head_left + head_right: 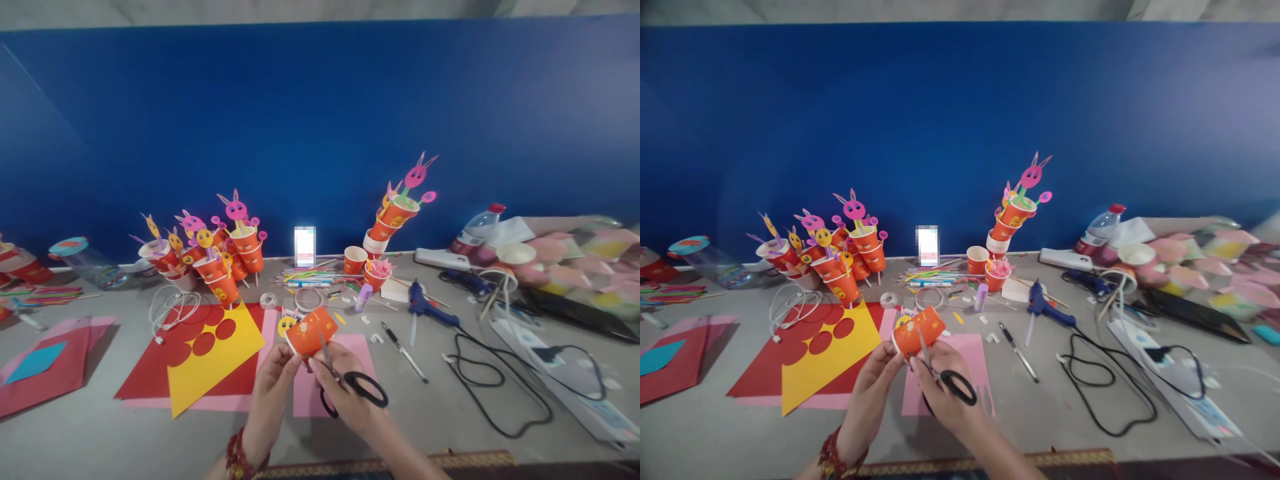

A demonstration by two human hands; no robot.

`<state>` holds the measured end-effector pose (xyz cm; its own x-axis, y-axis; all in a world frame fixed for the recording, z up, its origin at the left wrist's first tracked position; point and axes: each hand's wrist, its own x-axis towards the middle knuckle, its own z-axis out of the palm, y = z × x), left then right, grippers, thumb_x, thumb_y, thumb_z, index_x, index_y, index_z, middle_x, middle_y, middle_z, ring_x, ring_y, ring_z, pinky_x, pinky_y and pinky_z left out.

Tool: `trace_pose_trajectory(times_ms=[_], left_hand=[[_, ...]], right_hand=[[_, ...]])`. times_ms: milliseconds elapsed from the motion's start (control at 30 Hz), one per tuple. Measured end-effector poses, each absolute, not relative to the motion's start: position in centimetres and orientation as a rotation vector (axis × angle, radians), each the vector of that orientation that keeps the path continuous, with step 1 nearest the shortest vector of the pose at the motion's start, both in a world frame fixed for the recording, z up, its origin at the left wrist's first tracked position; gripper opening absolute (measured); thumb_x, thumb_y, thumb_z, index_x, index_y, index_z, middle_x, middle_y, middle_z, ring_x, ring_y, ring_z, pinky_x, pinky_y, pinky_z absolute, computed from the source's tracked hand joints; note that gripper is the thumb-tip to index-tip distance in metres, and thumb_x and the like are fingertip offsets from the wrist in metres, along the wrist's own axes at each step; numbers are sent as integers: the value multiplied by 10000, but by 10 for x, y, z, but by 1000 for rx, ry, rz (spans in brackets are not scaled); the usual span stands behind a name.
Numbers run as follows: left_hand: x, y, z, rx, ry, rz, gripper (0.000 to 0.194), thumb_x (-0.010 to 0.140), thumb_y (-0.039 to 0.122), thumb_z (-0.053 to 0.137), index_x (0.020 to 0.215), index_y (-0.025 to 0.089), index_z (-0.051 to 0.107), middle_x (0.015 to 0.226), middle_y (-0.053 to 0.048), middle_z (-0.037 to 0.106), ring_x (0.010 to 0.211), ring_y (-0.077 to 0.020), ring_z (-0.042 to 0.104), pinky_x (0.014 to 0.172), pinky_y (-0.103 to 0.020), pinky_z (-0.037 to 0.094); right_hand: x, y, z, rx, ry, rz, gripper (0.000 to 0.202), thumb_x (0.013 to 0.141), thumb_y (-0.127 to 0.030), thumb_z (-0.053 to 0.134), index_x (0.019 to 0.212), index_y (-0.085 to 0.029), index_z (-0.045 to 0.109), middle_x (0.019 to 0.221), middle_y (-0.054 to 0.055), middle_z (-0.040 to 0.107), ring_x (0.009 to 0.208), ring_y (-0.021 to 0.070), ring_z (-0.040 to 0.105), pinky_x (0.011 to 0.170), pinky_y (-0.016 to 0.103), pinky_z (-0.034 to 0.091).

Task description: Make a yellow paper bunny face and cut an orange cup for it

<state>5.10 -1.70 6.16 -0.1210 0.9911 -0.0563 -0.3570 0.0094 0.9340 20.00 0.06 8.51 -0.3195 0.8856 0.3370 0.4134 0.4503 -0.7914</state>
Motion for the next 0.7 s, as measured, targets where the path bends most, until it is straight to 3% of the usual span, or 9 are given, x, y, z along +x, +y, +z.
trace_pose_trajectory(times_ms=[133,333,433,700], left_hand=[[48,-14,63,1021,1186,1490,261,788,444,760,787,195,683,763,-30,650,728,-186,587,697,-249,475],[47,-14,62,1192,1271,1506,207,841,408,710,799,208,684,722,-20,618,683,-182,566,662,-239,449],[48,-17,60,1236,1295,1491,192,868,396,676,806,214,670,708,-13,609,655,-178,560,640,-235,445],[41,-23,49,1592,1522,1472,24,875,240,658,890,243,676,833,-47,689,783,-211,636,745,-251,452]], right_hand=[[200,-3,80,-1147,-1846,879,379,989,-343,479,658,-219,619,629,-8,607,619,167,578,602,266,398],[198,-6,68,-1140,-2123,451,310,981,-239,418,789,-182,654,681,55,634,603,184,587,563,275,368],[197,-5,67,-1111,-2158,368,310,983,-215,420,764,-195,638,667,48,619,601,182,584,558,269,372],[194,-4,71,-1037,-2129,357,314,972,-179,411,746,-201,627,656,45,644,593,186,585,557,278,380]])
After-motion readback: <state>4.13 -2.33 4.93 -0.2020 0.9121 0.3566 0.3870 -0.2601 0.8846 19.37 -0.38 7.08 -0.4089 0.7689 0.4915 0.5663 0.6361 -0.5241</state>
